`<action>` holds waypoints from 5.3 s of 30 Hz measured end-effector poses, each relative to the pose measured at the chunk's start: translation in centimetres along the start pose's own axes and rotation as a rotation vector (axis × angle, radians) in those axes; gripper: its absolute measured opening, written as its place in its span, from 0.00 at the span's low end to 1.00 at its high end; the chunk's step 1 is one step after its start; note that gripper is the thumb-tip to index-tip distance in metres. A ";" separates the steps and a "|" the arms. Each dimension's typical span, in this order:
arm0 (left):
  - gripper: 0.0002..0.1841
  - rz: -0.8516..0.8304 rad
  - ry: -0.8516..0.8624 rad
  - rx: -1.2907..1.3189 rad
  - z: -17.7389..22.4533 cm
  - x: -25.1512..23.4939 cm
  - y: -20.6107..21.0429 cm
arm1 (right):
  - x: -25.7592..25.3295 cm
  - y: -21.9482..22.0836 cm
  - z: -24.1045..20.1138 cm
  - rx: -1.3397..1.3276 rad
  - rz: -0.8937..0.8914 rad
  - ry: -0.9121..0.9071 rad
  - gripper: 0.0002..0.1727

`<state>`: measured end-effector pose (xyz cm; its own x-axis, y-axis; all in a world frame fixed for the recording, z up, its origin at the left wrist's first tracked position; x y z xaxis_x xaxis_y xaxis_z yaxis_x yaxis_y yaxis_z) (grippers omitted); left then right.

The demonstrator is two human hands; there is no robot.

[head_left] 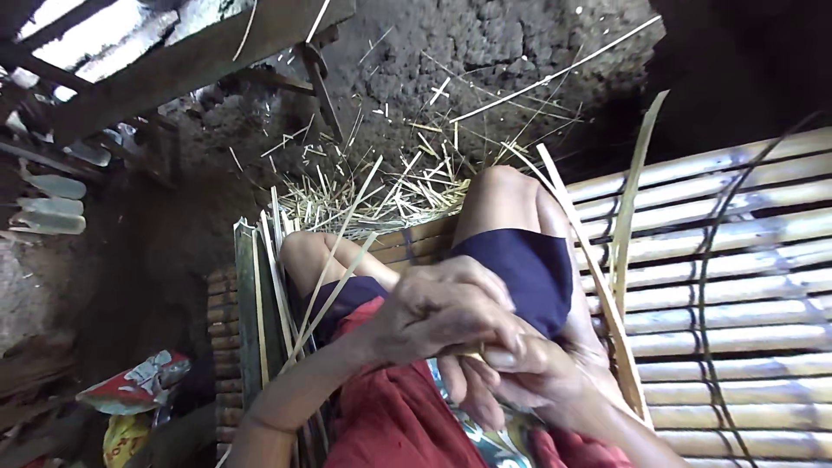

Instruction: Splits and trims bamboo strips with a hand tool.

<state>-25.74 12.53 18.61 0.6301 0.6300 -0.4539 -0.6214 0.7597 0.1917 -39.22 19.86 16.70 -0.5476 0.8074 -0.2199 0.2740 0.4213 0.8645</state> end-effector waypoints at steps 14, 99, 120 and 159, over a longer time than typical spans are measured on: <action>0.29 0.870 -0.074 0.439 -4.5 1.1 0.9 | 1.8 -0.9 0.4 0.826 0.281 -0.048 0.20; 0.25 0.696 -0.541 0.768 -2.4 7.1 -0.2 | -2.7 -4.5 -3.0 1.166 0.254 0.052 0.17; 0.31 1.063 -0.317 0.681 -2.4 7.0 -3.3 | -2.4 -3.5 0.5 1.123 -0.238 0.204 0.24; 0.26 1.263 -0.278 0.536 -0.8 9.4 -5.7 | -2.2 -3.5 1.8 0.911 -0.304 0.325 0.21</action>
<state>-16.65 14.00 12.56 -0.1045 0.8892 0.4455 -0.6197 -0.4086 0.6701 -37.52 17.37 13.33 -0.8462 0.5188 -0.1220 0.5113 0.8548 0.0886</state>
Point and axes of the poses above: each hand's wrist, its own x-axis away from the middle knuckle, its own y-axis out of the palm, z = x × y, the point moved 1 cm from there along -x, towards the middle knuckle, and after that the axes turned 5 degrees about x, right-handed, at the moved point
